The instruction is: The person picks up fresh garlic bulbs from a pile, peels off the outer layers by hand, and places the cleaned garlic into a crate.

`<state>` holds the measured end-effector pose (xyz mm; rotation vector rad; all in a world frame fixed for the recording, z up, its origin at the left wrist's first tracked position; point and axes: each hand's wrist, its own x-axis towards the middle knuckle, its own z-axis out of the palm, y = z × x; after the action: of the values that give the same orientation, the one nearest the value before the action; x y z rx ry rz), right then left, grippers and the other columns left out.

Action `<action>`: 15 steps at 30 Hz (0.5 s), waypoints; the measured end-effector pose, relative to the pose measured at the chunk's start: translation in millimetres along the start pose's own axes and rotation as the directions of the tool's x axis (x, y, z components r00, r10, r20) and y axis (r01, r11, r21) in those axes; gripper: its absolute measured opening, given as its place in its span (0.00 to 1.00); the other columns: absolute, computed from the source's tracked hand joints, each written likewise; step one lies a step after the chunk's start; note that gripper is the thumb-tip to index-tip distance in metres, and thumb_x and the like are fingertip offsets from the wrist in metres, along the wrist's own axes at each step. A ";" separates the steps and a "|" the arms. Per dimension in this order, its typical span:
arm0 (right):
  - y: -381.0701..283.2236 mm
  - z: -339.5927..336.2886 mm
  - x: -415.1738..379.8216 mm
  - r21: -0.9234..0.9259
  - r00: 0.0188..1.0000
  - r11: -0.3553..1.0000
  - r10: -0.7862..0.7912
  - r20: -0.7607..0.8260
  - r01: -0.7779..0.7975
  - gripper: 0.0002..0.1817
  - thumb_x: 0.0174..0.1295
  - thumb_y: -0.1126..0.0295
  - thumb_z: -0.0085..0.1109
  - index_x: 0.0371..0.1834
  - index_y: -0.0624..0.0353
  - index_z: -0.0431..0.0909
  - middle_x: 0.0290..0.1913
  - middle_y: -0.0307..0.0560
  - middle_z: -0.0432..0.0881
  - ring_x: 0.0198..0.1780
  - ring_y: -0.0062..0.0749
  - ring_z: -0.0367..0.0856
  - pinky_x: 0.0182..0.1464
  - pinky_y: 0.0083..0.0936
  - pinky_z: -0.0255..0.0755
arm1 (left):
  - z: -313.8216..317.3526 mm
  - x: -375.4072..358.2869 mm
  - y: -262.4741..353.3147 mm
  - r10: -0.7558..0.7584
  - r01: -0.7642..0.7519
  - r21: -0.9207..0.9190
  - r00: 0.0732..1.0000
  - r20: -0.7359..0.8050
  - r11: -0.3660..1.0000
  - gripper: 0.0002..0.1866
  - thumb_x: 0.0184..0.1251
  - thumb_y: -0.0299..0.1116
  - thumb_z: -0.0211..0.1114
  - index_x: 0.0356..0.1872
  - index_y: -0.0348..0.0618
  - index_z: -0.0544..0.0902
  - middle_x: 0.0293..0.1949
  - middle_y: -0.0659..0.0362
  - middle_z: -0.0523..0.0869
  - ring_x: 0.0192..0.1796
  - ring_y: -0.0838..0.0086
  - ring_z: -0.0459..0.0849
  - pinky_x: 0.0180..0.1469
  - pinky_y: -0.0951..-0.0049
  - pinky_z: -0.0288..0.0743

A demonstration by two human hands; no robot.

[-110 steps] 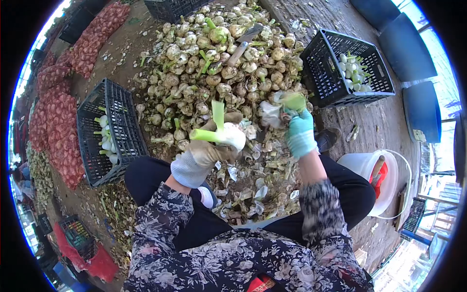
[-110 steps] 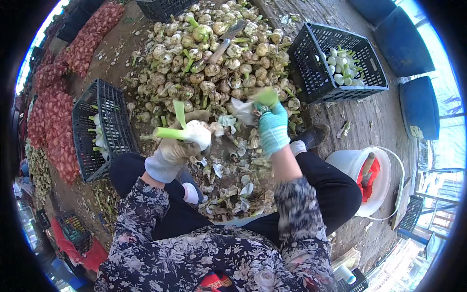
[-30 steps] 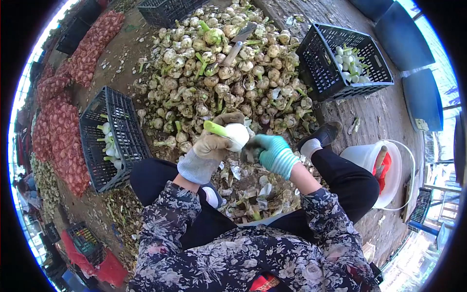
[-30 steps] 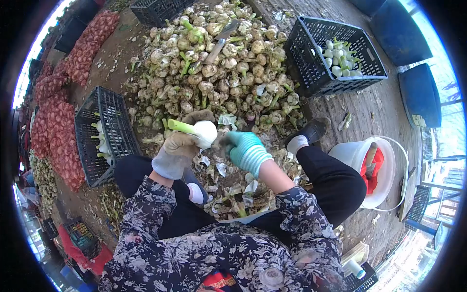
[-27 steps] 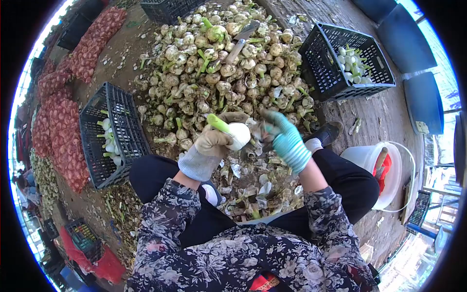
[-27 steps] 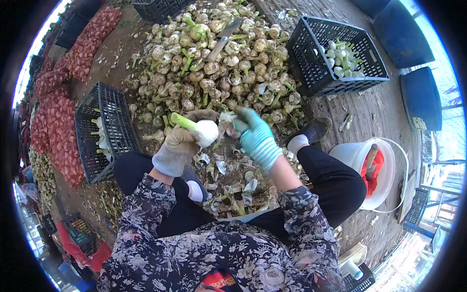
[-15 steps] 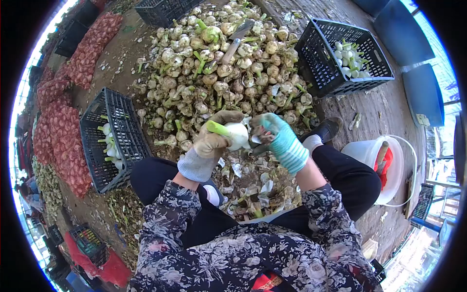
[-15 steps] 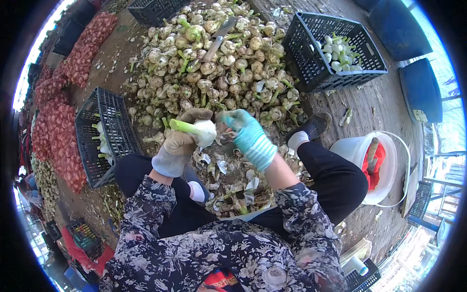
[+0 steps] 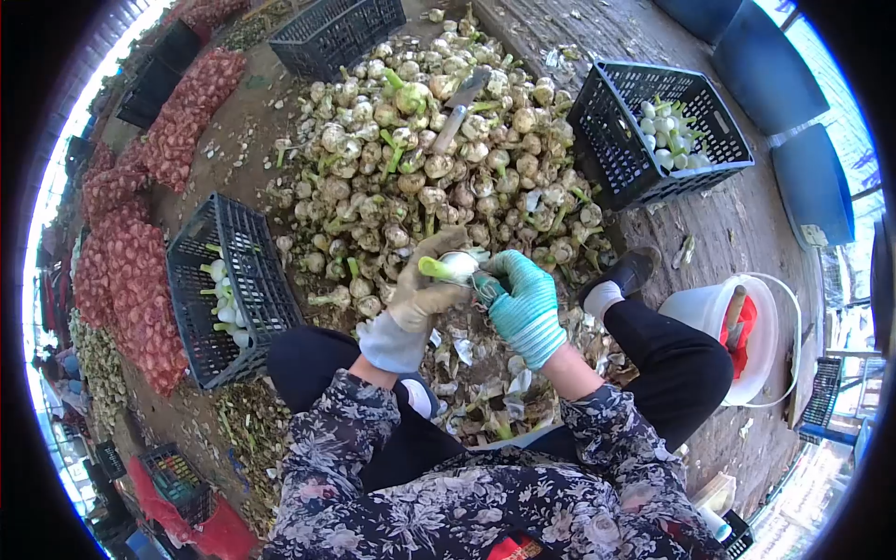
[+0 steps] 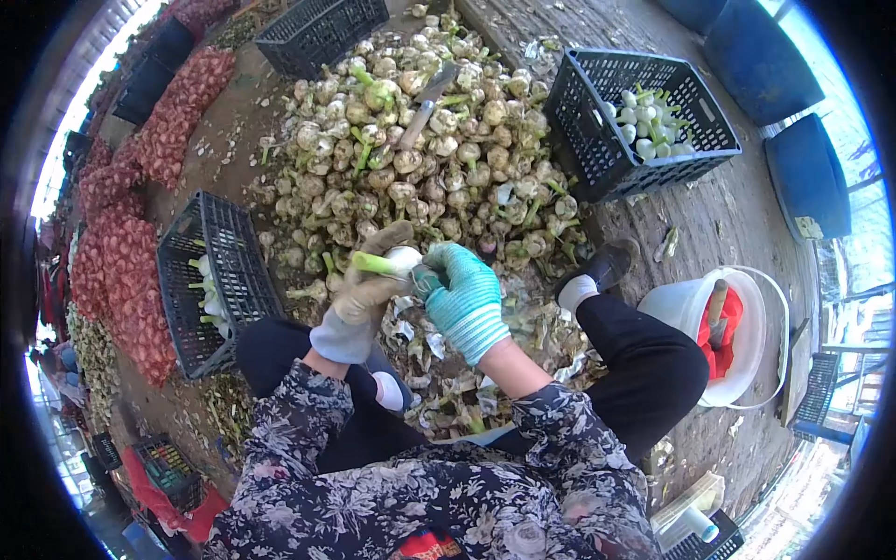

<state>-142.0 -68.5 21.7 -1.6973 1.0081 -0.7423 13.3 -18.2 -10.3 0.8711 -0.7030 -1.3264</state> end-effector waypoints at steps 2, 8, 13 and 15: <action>-9.0 1.1 0.3 -0.107 0.996 0.990 -0.090 -0.008 0.088 0.05 0.54 0.80 0.57 0.34 0.64 0.76 0.26 0.44 0.79 0.26 0.22 0.76 0.29 0.19 0.71 | 1.7 -2.3 -1.8 0.022 -0.003 0.157 0.992 -0.122 0.988 0.31 0.48 0.28 0.70 0.55 0.35 0.68 0.51 0.51 0.75 0.49 0.67 0.78 0.49 0.71 0.76; 54.7 10.9 5.7 -0.181 0.971 0.955 0.222 -0.089 -0.234 0.10 0.51 0.82 0.51 0.37 0.61 0.77 0.31 0.50 0.80 0.32 0.30 0.79 0.36 0.25 0.74 | 17.5 -5.9 24.9 -0.134 -0.046 -0.374 0.888 -0.440 0.926 0.12 0.62 0.38 0.58 0.35 0.37 0.78 0.36 0.57 0.82 0.39 0.69 0.80 0.44 0.68 0.76; 57.0 -9.0 -6.8 -0.490 0.948 0.869 0.093 0.304 0.072 0.22 0.54 0.73 0.58 0.54 0.60 0.70 0.49 0.54 0.77 0.46 0.43 0.79 0.53 0.32 0.71 | 11.8 -1.8 33.8 -0.272 -0.045 -0.560 0.840 -0.470 0.827 0.18 0.58 0.34 0.55 0.47 0.33 0.77 0.37 0.52 0.83 0.37 0.65 0.82 0.41 0.63 0.78; 16.4 -8.2 4.0 0.029 0.983 0.999 0.024 0.181 -0.029 0.26 0.54 0.69 0.63 0.55 0.62 0.68 0.47 0.53 0.76 0.45 0.40 0.79 0.51 0.31 0.73 | 9.8 -4.6 25.3 -0.143 -0.019 -0.420 0.926 -0.351 0.907 0.22 0.59 0.32 0.53 0.53 0.32 0.73 0.39 0.53 0.81 0.38 0.67 0.81 0.43 0.65 0.77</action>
<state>-151.6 -78.4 8.9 -1.6874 0.8865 -0.5728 17.6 -14.3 16.7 0.7678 -0.0805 -1.2550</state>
